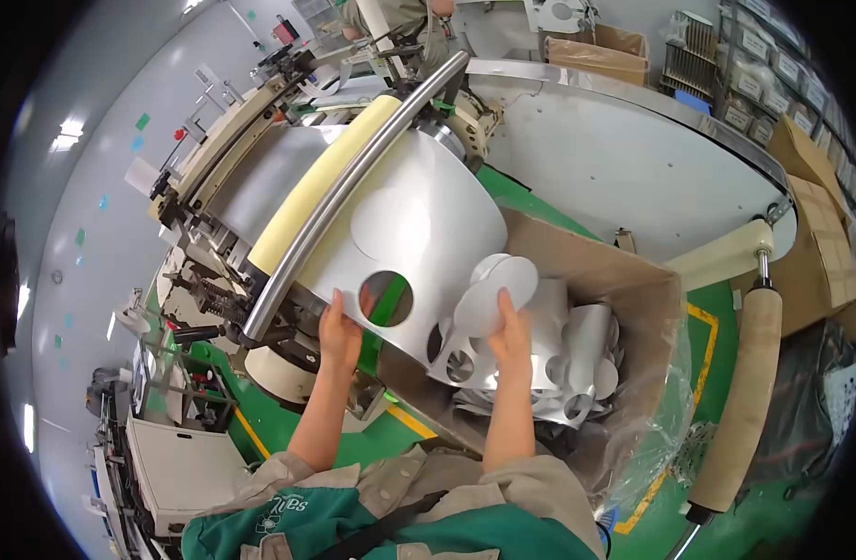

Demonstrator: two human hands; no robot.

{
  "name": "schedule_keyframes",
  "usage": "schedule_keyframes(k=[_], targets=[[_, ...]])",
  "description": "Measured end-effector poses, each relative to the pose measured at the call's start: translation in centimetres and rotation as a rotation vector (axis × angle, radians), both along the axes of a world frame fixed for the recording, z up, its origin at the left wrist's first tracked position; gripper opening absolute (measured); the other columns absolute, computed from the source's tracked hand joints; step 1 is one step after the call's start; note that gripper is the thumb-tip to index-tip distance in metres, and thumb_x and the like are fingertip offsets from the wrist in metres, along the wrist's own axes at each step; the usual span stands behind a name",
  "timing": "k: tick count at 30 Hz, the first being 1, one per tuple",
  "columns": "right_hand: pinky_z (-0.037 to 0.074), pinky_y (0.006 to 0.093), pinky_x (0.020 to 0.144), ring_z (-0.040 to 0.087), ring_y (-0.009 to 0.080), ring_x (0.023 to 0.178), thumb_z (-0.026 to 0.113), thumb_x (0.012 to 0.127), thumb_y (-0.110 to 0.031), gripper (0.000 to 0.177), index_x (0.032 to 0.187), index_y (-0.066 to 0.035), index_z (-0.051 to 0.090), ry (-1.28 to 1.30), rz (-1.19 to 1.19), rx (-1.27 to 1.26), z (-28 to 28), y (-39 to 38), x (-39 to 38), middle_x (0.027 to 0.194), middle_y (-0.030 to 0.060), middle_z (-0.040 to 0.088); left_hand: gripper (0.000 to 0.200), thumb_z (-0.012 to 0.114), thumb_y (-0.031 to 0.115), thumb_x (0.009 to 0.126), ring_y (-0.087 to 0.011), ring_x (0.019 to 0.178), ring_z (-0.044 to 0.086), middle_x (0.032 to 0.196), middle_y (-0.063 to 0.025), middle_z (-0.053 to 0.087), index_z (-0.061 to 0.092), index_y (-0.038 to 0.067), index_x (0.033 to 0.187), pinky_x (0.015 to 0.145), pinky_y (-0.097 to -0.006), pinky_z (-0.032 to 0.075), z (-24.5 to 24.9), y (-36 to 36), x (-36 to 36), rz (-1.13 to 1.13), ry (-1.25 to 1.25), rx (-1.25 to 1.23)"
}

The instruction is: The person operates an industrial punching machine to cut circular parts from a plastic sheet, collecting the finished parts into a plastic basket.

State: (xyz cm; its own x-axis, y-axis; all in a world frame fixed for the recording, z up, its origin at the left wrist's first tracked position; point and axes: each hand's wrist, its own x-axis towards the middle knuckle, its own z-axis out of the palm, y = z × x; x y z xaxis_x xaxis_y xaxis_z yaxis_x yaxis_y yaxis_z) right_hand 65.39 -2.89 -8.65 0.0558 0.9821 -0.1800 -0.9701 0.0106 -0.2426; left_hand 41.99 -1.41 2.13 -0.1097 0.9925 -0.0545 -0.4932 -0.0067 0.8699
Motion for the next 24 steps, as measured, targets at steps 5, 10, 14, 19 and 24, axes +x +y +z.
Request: schedule_keyframes(k=[5, 10, 14, 19, 24], targets=[[0.047, 0.0312, 0.078, 0.058, 0.0174, 0.089, 0.066, 0.078, -0.011, 0.035, 0.108, 0.001, 0.053, -0.519, -0.051, -0.024, 3.0, 0.6, -2.1, 0.102, 0.0086, 0.059, 0.03, 0.048, 0.025, 0.091, -0.0171, 0.097, 0.055, 0.106, -0.0061, 0.057, 0.049, 0.0, 0.109, 0.084, -0.0315, 0.045, -0.4, 0.3, -0.1, 0.009, 0.015, 0.002], [0.046, 0.0296, 0.074, 0.058, 0.0183, 0.083, 0.07, 0.073, -0.023, 0.045, 0.101, 0.009, 0.054, -0.889, 0.191, 0.288, 10.7, 2.0, -5.6, 0.098, 0.012, 0.059, 0.03, 0.043, 0.021, 0.093, -0.0198, 0.103, 0.053, 0.112, -0.0084, 0.055, 0.046, 0.001, 0.115, 0.088, -0.0343, 0.043, -1.6, -1.1, 0.9, -0.069, -0.029, -0.054], [0.046, 0.0292, 0.075, 0.056, 0.0169, 0.085, 0.071, 0.072, -0.022, 0.046, 0.102, 0.008, 0.053, -1.2, 0.308, 0.284, 8.5, 4.6, -7.3, 0.097, 0.0112, 0.059, 0.029, 0.043, 0.022, 0.093, -0.019, 0.103, 0.053, 0.113, -0.0076, 0.055, 0.047, 0.003, 0.115, 0.087, -0.035, 0.043, -1.8, -1.4, 0.2, -0.175, -0.031, -0.069], [0.045, 0.0305, 0.078, 0.056, 0.0194, 0.092, 0.068, 0.076, -0.021, 0.046, 0.107, 0.008, 0.05, -0.595, 0.218, 0.197, 4.4, 2.7, -6.6, 0.1, 0.0127, 0.058, 0.039, 0.046, 0.027, 0.092, -0.021, 0.104, 0.053, 0.113, -0.013, 0.055, 0.047, -0.003, 0.116, 0.088, -0.0331, 0.043, -1.4, -1.0, 0.6, -0.157, -0.009, -0.09], [0.046, 0.0338, 0.084, 0.056, 0.0183, 0.096, 0.065, 0.081, -0.014, 0.039, 0.113, 0.0, 0.049, -0.197, -0.054, -0.089, 0.6, 0.1, -0.5, 0.105, 0.008, 0.058, 0.038, 0.045, 0.025, 0.092, -0.0227, 0.108, 0.051, 0.115, -0.014, 0.053, 0.044, -0.004, 0.117, 0.09, -0.034, 0.042, 0.0, 0.3, -0.9, 0.013, 0.004, 0.005]])
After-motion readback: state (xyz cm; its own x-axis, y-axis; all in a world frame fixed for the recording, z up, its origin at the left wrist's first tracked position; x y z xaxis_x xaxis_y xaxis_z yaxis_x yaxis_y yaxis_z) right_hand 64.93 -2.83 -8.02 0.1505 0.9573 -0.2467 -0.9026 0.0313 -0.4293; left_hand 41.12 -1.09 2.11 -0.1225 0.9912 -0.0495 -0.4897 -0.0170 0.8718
